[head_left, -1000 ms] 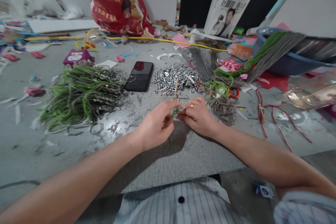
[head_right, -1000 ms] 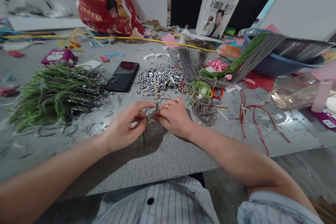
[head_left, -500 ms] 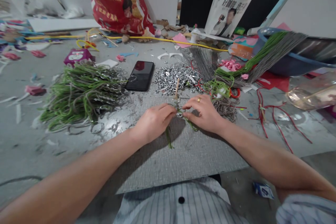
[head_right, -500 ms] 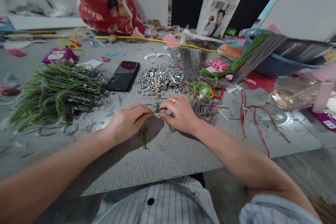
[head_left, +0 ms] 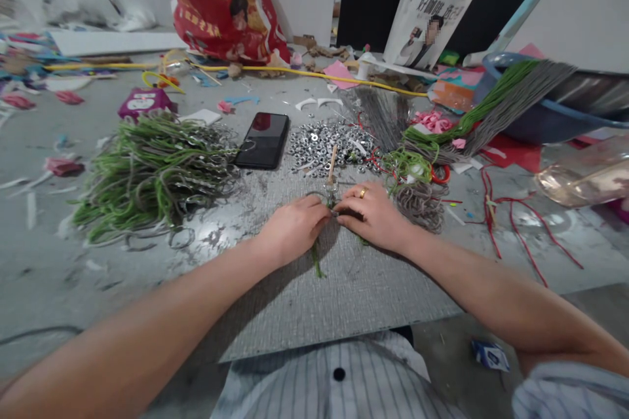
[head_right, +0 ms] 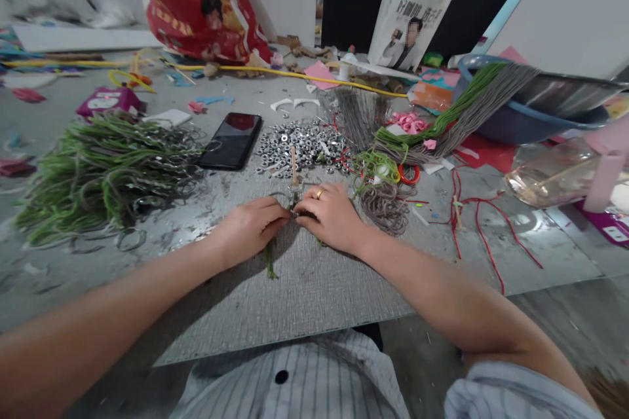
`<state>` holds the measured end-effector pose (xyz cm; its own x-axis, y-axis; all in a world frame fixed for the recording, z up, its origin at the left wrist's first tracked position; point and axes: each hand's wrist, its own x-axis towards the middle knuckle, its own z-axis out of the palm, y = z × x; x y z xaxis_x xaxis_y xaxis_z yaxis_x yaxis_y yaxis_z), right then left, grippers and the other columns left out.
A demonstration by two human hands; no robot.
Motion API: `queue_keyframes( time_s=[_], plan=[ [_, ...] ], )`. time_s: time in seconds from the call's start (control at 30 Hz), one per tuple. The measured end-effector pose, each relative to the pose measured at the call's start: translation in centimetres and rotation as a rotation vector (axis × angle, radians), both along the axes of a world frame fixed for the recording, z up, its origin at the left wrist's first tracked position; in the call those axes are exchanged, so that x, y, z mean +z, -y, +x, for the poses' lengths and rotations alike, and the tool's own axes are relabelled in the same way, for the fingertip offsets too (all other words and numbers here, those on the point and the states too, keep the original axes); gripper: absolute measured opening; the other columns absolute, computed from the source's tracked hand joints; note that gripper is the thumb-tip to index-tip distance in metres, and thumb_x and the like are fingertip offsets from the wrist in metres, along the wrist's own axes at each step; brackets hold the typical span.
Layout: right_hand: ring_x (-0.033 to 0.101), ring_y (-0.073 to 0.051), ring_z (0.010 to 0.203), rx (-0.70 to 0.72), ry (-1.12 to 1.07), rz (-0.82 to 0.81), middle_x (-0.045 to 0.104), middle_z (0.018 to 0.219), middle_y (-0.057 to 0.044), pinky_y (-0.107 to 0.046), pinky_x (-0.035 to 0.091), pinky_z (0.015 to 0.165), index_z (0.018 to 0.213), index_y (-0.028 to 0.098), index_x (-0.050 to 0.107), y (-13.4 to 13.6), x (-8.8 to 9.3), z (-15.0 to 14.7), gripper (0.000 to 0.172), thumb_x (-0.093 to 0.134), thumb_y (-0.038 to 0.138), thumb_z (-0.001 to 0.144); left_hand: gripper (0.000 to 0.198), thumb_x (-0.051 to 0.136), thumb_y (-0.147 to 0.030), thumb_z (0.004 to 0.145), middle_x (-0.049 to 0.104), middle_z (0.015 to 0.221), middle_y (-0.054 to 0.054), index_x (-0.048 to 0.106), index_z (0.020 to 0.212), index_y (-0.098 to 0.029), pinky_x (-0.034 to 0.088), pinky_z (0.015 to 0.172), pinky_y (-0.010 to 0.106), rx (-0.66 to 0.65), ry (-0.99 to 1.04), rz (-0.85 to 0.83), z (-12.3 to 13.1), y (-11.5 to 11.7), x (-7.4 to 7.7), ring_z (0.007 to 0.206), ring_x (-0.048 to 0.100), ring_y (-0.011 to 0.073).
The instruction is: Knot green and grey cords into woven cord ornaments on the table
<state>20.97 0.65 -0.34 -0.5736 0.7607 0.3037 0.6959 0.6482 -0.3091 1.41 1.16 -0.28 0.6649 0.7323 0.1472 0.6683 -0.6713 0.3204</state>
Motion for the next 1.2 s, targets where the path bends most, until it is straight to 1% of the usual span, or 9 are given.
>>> queue_keyframes(
  time_s=[0.17,0.33,0.5,0.57,0.67,0.77,0.9,1.07,1.2],
  plan=[
    [0.053,-0.02,0.088,0.038,-0.017,0.011,0.064,0.088,-0.005,-0.036,0.035,0.08,0.092,0.019,0.068,-0.04,-0.07,-0.3,0.02,0.053,0.033,0.088,0.022,0.044,-0.017,0.084,0.062,0.076,0.005,0.065,0.079,-0.017,0.046,0.068,0.028,-0.01,0.053,-0.012,-0.12,-0.09,0.02,0.074,0.059,0.0177],
    [0.054,-0.02,0.09,0.016,-0.017,0.002,0.064,0.091,-0.006,-0.035,0.037,0.08,0.09,0.02,0.067,-0.24,-0.26,-0.27,0.019,0.054,0.034,0.087,0.021,0.044,-0.017,0.082,0.061,0.076,0.003,0.064,0.077,-0.019,0.045,0.068,0.025,0.05,0.183,-0.069,-0.27,-0.16,-0.05,0.074,0.059,0.0157],
    [0.055,-0.021,0.091,0.024,-0.049,-0.002,0.065,0.092,-0.007,-0.036,0.038,0.08,0.091,0.018,0.067,-0.3,-0.4,0.0,0.022,0.055,0.037,0.086,0.02,0.045,-0.017,0.081,0.061,0.077,0.004,0.065,0.076,-0.018,0.045,0.069,0.026,0.061,0.157,-0.059,-0.24,-0.15,-0.02,0.074,0.059,0.0161],
    [0.056,-0.021,0.09,0.027,-0.078,0.014,0.066,0.091,-0.007,-0.036,0.038,0.08,0.092,0.018,0.067,-0.28,-0.42,0.15,0.021,0.055,0.035,0.086,0.02,0.045,-0.017,0.081,0.061,0.077,0.005,0.065,0.076,-0.018,0.046,0.07,0.027,0.06,0.146,-0.067,-0.19,-0.17,-0.04,0.074,0.059,0.0167],
    [0.057,-0.02,0.09,0.009,-0.107,0.036,0.066,0.091,-0.007,-0.036,0.038,0.081,0.093,0.018,0.066,-0.27,-0.39,0.34,0.019,0.053,0.03,0.087,0.02,0.046,-0.017,0.081,0.061,0.078,0.005,0.065,0.076,-0.018,0.046,0.07,0.028,0.073,0.182,-0.099,-0.15,-0.25,-0.1,0.074,0.059,0.0172],
    [0.057,-0.019,0.087,-0.003,-0.118,0.078,0.067,0.089,-0.006,-0.036,0.038,0.08,0.089,0.019,0.067,-0.24,-0.29,0.34,0.021,0.05,0.032,0.088,0.02,0.047,-0.02,0.082,0.062,0.079,0.005,0.066,0.078,-0.019,0.046,0.069,0.027,0.08,0.216,-0.11,-0.17,-0.29,-0.14,0.074,0.06,0.0168],
    [0.056,-0.019,0.084,0.004,-0.078,0.133,0.067,0.085,-0.005,-0.035,0.035,0.077,0.088,0.02,0.069,-0.03,-0.05,0.02,0.026,0.047,0.035,0.091,0.021,0.046,-0.022,0.084,0.061,0.077,0.004,0.066,0.079,-0.02,0.045,0.067,0.024,0.078,0.25,-0.087,-0.24,-0.24,-0.15,0.073,0.06,0.0153],
    [0.054,-0.019,0.086,0.011,-0.016,0.166,0.068,0.084,-0.003,-0.035,0.031,0.077,0.089,0.021,0.069,0.3,0.2,-0.34,0.025,0.047,0.034,0.091,0.02,0.047,-0.023,0.085,0.063,0.077,0.003,0.066,0.079,-0.021,0.045,0.066,0.024,0.063,0.281,-0.082,-0.26,-0.16,-0.14,0.073,0.06,0.0148],
    [0.052,-0.019,0.083,0.019,0.003,0.211,0.066,0.079,-0.003,-0.035,0.029,0.076,0.083,0.02,0.067,0.48,0.37,-0.53,0.026,0.046,0.032,0.092,0.02,0.047,-0.022,0.085,0.063,0.077,0.003,0.067,0.079,-0.019,0.045,0.066,0.024,0.052,0.293,-0.079,-0.17,-0.19,-0.08,0.071,0.06,0.0144]
  ],
)
